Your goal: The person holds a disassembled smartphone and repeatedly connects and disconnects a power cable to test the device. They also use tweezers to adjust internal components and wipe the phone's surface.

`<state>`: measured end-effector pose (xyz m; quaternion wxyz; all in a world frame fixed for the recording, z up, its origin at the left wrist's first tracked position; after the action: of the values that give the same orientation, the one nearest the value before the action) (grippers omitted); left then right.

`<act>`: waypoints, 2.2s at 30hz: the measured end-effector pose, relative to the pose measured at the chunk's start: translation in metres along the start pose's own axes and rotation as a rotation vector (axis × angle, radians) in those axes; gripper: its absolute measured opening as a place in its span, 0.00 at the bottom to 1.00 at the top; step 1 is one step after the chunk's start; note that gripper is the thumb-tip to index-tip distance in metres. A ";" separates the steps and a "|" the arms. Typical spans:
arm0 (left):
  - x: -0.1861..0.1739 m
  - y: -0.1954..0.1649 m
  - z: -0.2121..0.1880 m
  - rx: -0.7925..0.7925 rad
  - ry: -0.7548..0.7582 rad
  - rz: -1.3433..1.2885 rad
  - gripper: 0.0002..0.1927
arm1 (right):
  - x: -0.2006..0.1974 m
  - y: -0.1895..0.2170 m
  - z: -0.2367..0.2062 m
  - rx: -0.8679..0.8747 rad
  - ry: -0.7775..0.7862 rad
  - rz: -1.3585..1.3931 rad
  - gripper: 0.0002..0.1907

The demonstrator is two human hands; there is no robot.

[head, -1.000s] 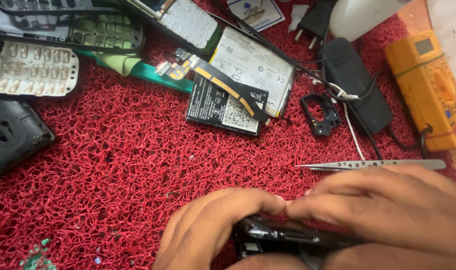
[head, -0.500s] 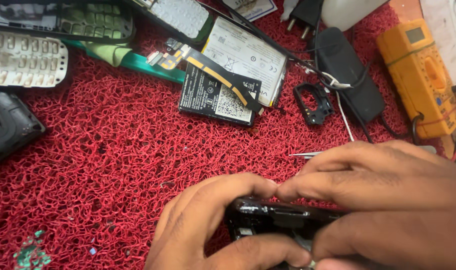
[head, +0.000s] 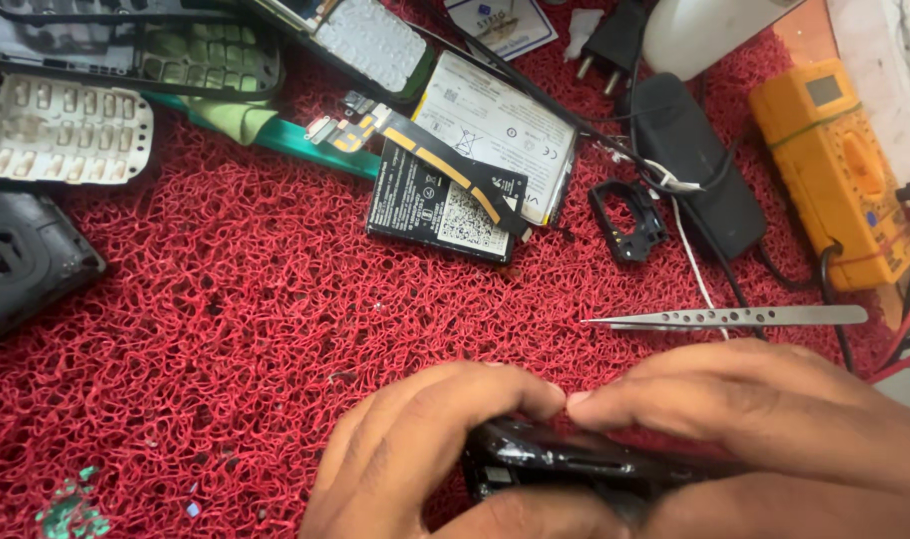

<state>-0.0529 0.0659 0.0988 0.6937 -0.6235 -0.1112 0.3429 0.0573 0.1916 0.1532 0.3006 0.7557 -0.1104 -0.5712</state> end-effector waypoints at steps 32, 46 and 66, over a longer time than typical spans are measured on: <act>-0.004 -0.028 0.001 0.262 0.048 0.143 0.11 | -0.008 0.003 0.028 -0.003 0.107 -0.076 0.09; -0.003 -0.025 0.002 0.241 0.097 0.121 0.12 | -0.018 0.013 0.043 0.024 0.006 0.009 0.10; 0.009 0.038 -0.006 -0.153 0.111 -0.128 0.18 | 0.000 -0.004 0.029 -0.035 0.092 0.106 0.09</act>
<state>-0.0559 0.0661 0.0597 0.6696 -0.6845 -0.1382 0.2532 0.0291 0.1855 0.1460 0.3483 0.7688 -0.1265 -0.5212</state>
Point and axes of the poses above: each hand's wrist, its own z-axis towards the middle knuckle, its own x-axis out of the palm, y = z × x, the point moved 10 cm from there along z, towards the middle knuckle, and after that the axes turned 8 degrees about y, right-handed, at the moved point
